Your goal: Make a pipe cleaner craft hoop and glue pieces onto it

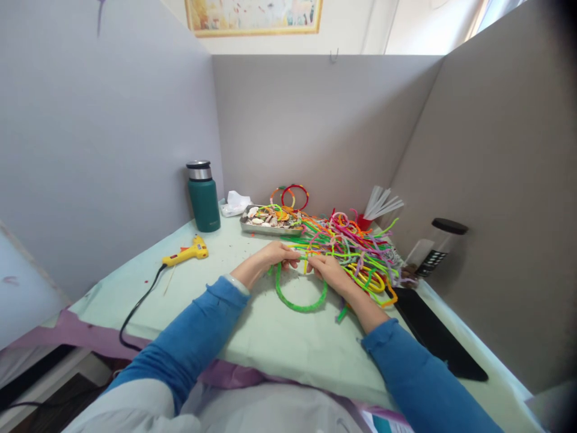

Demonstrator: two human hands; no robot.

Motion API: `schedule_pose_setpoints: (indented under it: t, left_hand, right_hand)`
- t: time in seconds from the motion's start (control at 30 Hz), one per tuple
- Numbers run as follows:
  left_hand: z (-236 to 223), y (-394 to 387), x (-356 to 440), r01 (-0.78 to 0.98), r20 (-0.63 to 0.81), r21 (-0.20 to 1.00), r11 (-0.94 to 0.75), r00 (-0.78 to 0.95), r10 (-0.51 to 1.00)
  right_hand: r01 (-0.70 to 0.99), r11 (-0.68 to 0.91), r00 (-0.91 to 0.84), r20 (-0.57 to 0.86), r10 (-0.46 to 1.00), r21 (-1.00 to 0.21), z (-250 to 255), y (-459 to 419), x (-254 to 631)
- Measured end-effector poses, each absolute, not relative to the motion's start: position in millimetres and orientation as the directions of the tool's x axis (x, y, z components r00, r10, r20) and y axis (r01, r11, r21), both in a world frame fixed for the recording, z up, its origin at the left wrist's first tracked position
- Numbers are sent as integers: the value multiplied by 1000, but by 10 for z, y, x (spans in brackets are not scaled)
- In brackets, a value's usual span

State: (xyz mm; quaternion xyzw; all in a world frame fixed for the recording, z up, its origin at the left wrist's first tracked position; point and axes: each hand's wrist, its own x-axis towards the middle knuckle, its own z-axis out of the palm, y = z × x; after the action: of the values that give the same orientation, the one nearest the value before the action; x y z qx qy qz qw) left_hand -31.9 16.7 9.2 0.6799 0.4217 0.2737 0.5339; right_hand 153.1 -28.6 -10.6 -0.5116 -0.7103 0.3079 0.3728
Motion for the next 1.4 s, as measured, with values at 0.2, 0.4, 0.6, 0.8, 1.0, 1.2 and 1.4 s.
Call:
schedule_pose_setpoints:
  t: [0.2,0.4,0.6,0.8,1.0,1.2,1.4]
  left_hand:
    - [115,126,-293,301,-53,949,-91,440,896]
    - [70,176,-307,266,-107,964,-22,460,881]
    - [76,178,-303,260,-139,965,17,457,878]
    - [92,160,-305,226,-77,973,-38,480,874]
    - [65,187,-309,293,59,930,-222,478,877]
    - [24,227,-277,411,144,840,-353,459,877]
    - [3,225,-241,473,203,772,-425,450,870]
  right_hand:
    - [492,254,-175,192,966,-833,-105,-283,1523]
    - [532,268,-162,214,963,-803,-120,-274,1526]
    - [534,284,-179,222,958,-796,-131,-270,1535]
    - [384,199,-165,145,976,-901,-103,-298,1561]
    - [344,128,-153,79,985,-930,-130,-271,1584]
    - [423,267,-190,203,961,-866,-144,-267,1566]
    - [449,360,-249,273,929,-818,-183,-249,1566]
